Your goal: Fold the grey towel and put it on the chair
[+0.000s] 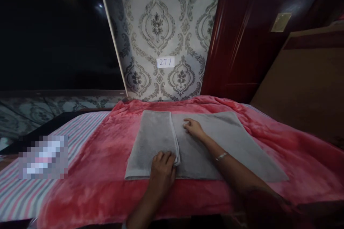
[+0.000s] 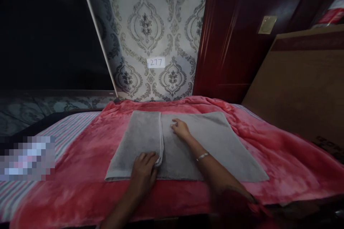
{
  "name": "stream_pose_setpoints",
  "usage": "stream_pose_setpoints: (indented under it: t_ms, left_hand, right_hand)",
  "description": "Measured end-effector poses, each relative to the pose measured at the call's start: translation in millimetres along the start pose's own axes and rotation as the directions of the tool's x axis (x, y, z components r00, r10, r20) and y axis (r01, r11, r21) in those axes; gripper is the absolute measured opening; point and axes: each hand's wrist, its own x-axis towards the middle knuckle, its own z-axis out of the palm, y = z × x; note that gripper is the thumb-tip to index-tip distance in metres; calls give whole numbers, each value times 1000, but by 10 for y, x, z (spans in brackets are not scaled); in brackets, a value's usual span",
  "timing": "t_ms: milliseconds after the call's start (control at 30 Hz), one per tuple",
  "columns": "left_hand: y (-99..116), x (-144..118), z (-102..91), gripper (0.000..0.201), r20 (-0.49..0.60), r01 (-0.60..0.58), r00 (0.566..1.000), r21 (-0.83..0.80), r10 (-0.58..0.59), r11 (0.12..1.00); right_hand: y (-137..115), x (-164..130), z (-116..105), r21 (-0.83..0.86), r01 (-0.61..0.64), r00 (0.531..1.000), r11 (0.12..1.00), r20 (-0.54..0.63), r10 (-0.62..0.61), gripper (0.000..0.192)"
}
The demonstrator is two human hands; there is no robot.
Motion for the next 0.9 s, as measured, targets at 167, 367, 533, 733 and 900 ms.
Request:
stream_pose_setpoints:
  t_ms: [167,367,533,733,900]
  left_hand:
    - [19,7,1,43,-60,-24,998,4,24,1000]
    - [6,-26,61,46,-96,-8,995,-15,7,1000]
    - [-26,-89,157,57,-138,4,990,-45,-11,999]
    - [48,-80,269,52,-187,-95,979,-48,85,994]
    - [126,-120,337,42,-230,-129,965,-2,125,992]
  right_hand:
    - [-373,460,437,77,-110,993,991,61,105,41]
    - [-633,717,631,102,-175,981,979,106,164,30]
    - [-682,724,638,101,-112,993,989,47,108,20]
    - [-442,618,458,41,-86,988,995,-124,90,55]
    - [-276,520,423,-9,-52,992,999,-117,51,71]
